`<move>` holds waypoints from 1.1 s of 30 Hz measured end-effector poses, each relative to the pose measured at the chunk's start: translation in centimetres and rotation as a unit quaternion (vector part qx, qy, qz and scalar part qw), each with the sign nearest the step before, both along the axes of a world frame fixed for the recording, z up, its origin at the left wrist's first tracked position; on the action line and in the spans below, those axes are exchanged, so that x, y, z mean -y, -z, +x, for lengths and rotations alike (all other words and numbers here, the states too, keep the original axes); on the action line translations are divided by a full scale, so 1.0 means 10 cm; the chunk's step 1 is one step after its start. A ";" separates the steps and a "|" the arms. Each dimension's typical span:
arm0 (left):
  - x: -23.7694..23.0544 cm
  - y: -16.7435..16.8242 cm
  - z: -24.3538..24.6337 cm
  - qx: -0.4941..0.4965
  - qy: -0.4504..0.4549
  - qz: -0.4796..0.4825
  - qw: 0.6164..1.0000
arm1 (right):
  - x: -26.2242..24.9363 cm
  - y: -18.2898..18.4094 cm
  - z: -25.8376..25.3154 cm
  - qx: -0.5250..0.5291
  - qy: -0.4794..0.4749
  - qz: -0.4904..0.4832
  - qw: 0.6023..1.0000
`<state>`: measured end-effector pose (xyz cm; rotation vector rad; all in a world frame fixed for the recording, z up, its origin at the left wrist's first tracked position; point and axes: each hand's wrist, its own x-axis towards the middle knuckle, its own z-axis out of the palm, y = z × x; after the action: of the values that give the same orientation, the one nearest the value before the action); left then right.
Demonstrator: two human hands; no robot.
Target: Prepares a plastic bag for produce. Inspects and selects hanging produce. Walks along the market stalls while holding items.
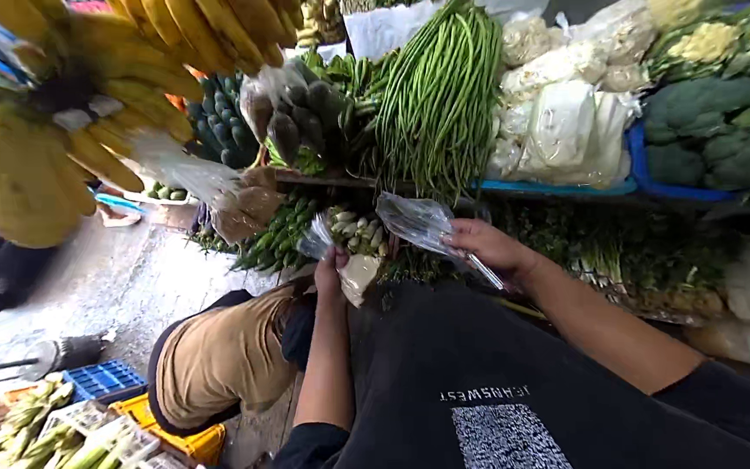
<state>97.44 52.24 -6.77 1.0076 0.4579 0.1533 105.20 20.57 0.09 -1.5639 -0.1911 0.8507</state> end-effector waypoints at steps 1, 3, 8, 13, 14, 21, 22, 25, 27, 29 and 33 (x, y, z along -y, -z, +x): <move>-0.04 -0.16 0.05 0.055 0.034 -0.035 0.997 | 0.02 0.00 0.00 0.003 -0.013 0.001 1.000; -0.04 -0.53 0.11 0.161 0.104 -0.070 0.979 | 0.05 -0.04 -0.03 -0.005 -0.028 0.013 0.999; 0.31 -1.06 0.13 0.248 0.173 -0.119 0.946 | 0.12 -0.10 -0.10 -0.024 -0.043 0.032 0.998; 0.61 -1.11 0.06 0.242 0.210 -0.153 0.935 | 0.22 -0.11 -0.18 -0.004 -0.063 0.022 0.998; 0.66 -1.12 0.06 0.239 0.213 -0.150 0.936 | 0.24 -0.11 -0.20 -0.004 -0.062 0.024 0.998; 0.92 -1.01 0.05 0.170 0.224 -0.120 0.952 | 0.29 -0.08 -0.28 -0.002 -0.050 0.042 0.998; 0.99 -0.94 0.03 0.116 0.248 -0.093 0.957 | 0.28 -0.08 -0.28 0.013 -0.045 0.037 0.998; 1.22 -0.64 0.01 -0.022 0.327 -0.092 0.940 | 0.21 -0.12 -0.30 0.092 -0.065 0.028 0.993; 1.32 -0.54 0.04 -0.088 0.305 -0.105 0.942 | 0.17 -0.14 -0.31 0.156 -0.138 -0.010 0.978; 1.37 -0.57 0.10 -0.129 0.265 -0.095 0.951 | 0.17 -0.17 -0.32 0.205 -0.230 -0.071 0.949; 1.33 -0.42 0.29 -0.154 0.208 -0.097 0.961 | 0.22 -0.22 -0.38 0.208 -0.321 -0.116 0.917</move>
<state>100.31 38.91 -2.53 0.9148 0.5221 -0.4254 101.38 18.33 2.28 -1.9295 -0.9861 1.0538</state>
